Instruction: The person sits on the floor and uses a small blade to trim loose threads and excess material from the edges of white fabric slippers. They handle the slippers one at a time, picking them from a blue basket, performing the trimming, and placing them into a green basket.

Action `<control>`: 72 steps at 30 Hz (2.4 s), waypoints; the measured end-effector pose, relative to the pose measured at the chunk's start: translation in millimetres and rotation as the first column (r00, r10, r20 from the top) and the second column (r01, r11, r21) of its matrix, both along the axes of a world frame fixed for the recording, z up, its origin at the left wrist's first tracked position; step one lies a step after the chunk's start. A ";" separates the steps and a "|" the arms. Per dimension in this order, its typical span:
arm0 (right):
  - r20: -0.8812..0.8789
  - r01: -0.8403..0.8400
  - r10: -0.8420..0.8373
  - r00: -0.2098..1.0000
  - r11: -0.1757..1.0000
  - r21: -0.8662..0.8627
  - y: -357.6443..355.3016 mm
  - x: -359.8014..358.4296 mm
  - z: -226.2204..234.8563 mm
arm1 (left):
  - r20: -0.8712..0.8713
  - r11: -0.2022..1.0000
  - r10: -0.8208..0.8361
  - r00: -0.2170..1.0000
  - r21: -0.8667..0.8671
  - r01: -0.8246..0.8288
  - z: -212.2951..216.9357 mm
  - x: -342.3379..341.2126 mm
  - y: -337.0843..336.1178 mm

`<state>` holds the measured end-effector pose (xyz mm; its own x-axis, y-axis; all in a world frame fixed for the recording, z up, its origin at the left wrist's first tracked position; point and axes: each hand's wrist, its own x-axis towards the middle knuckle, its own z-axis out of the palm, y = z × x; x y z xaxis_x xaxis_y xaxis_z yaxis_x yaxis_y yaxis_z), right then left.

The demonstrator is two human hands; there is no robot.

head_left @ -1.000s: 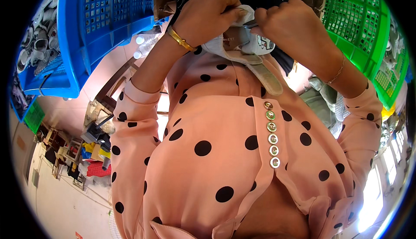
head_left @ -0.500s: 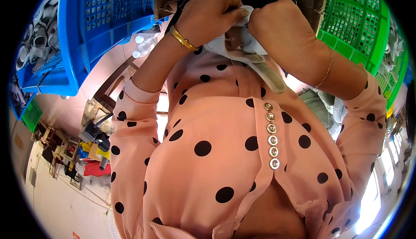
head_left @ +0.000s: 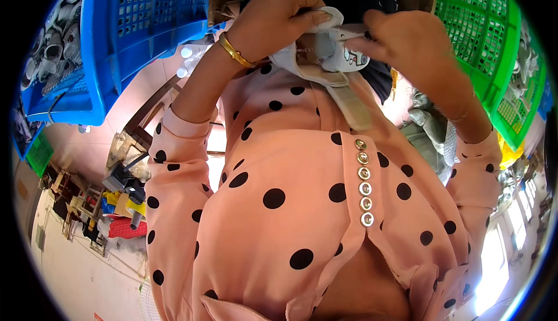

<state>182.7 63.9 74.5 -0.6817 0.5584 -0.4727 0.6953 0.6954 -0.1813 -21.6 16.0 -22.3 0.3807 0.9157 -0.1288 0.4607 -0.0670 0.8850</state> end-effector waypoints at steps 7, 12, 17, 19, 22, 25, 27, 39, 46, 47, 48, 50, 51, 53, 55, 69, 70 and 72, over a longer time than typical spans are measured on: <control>-0.494 0.442 -0.647 0.581 0.760 -0.476 -0.5 20.5 -50.1 | 0.062 0.974 -0.170 0.984 0.165 0.158 26.0 4.7 41.3; -0.455 0.438 -0.805 0.380 0.590 -0.678 -7.4 13.3 -86.2 | -0.065 0.943 0.072 0.995 0.328 -0.047 46.3 7.7 35.5; -0.216 0.326 -0.968 0.124 0.246 -0.913 -18.7 10.3 -77.3 | -0.291 0.824 0.192 0.937 0.567 0.007 38.1 5.1 -2.0; -0.170 0.267 -0.978 0.119 0.197 -0.943 -25.3 11.3 -78.1 | -0.363 0.850 0.217 0.906 0.527 0.008 31.2 11.1 -16.3; -0.155 0.253 -0.987 0.045 0.161 -0.954 -32.4 13.9 -82.9 | -0.356 0.868 0.240 0.903 0.495 -0.035 16.8 23.4 -22.2; -0.165 0.239 -0.986 0.015 0.163 -0.957 -39.4 22.0 -88.1 | -0.374 0.857 0.289 0.881 0.512 -0.064 14.7 36.4 -24.7; -0.165 0.217 -0.985 -0.039 0.153 -0.964 -43.0 25.0 -92.2 | -0.369 0.836 0.321 0.872 0.543 -0.078 11.3 42.4 -22.0; -0.175 0.260 -0.973 -0.149 0.132 -0.957 -48.2 25.3 -105.1 | -0.324 0.780 0.340 0.883 0.622 -0.072 -14.9 58.1 -7.1; -0.204 0.230 -0.977 -0.069 0.183 -0.956 -42.5 24.7 -99.3 | -0.349 0.815 0.139 0.927 0.572 0.094 -6.1 36.6 1.2; -0.207 0.247 -0.977 -0.048 0.189 -0.950 -42.1 26.0 -100.1 | -0.335 0.821 0.118 0.935 0.562 0.098 -5.1 34.0 0.7; -0.211 0.263 -0.977 -0.028 0.196 -0.945 -40.6 27.9 -101.3 | -0.321 0.827 0.094 0.942 0.553 0.105 -4.1 31.3 1.0; -0.361 0.408 -0.930 0.069 0.357 -0.840 -38.3 30.4 -100.1 | -0.292 0.830 0.061 0.955 0.547 0.114 -4.5 28.9 2.3; -0.484 0.511 -0.859 0.167 0.495 -0.703 -37.5 30.3 -97.6 | -0.279 0.829 0.052 0.959 0.547 0.114 -6.5 27.7 2.4; -0.692 0.568 -0.531 0.489 0.796 -0.209 -33.0 37.5 -87.7 | -0.275 0.828 0.040 0.961 0.548 0.122 -9.4 25.7 3.4; -0.595 0.453 -0.301 0.745 0.883 0.121 -28.0 40.5 -59.7 | -0.288 0.826 0.035 0.957 0.547 0.135 -11.1 25.2 3.9; 0.027 -0.279 0.299 0.954 0.849 0.449 -7.0 10.8 -24.5 | -0.285 0.857 0.014 0.958 0.497 0.136 -6.7 24.5 4.7; 0.030 -0.291 0.311 0.950 0.845 0.448 -7.9 9.7 -25.4 | -0.287 0.856 0.014 0.958 0.498 0.137 -6.8 24.2 4.8; 0.038 -0.314 0.333 0.942 0.839 0.444 -11.7 7.9 -26.9 | -0.277 0.869 0.004 0.961 0.476 0.134 -6.9 23.5 5.0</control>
<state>190.7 52.2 47.5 -0.8725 0.4453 -0.2009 0.4158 0.8928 0.1730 1.8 21.0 -29.2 0.4569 0.8610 0.2234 0.6481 -0.4942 0.5794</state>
